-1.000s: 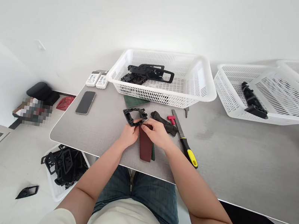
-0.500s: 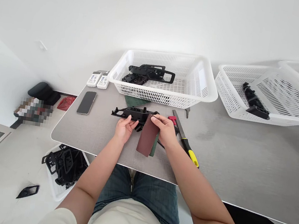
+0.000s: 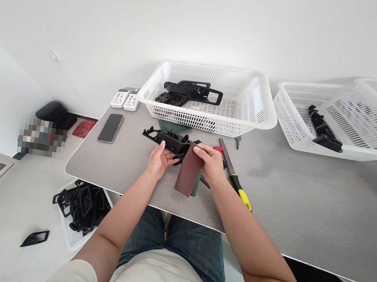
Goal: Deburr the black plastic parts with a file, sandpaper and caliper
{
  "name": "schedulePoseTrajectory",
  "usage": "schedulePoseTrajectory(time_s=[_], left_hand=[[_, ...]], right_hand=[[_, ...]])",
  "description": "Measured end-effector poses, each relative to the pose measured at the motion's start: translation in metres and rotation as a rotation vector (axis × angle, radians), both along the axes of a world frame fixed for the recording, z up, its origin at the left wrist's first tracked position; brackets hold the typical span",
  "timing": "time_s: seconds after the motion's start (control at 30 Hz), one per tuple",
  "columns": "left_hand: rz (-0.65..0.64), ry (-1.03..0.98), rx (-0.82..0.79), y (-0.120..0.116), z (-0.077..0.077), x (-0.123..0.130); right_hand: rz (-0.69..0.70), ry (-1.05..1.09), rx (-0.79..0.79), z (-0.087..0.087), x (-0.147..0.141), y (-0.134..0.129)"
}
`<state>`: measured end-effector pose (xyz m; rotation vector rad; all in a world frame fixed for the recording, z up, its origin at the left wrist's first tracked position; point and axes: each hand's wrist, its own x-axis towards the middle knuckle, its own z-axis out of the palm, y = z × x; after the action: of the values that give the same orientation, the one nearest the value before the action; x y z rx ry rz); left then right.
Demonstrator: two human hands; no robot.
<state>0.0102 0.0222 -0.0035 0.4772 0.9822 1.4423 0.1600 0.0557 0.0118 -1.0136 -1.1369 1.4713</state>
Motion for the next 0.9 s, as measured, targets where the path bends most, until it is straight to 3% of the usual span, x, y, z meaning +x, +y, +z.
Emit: schedulePoseTrajectory(time_s=[0.13,0.27,0.43,0.63,0.77,0.9], left_hand=[[-0.086,0.084,0.027,-0.004,0.003,0.005],[-0.134,0.046,0.015,-0.004,0.002,0.005],[-0.047,0.018,0.051,-0.002,0.001,0.005],[-0.007,0.176,0.089,-0.004,-0.003,0.008],[0.027,0.172,0.105,-0.005,-0.004,0.008],[-0.002,0.19,0.106,-0.004,-0.003,0.007]], right_hand=[[0.038,-0.067,0.107,-0.001,0.0,-0.001],[0.128,-0.167,0.206,-0.001,0.001,-0.001],[0.128,-0.307,0.31,0.004,0.003,-0.004],[0.134,-0.488,0.528,0.012,-0.004,-0.016],[0.197,-0.616,0.535,0.01,-0.004,-0.015],[0.181,-0.587,0.508,0.008,-0.001,-0.012]])
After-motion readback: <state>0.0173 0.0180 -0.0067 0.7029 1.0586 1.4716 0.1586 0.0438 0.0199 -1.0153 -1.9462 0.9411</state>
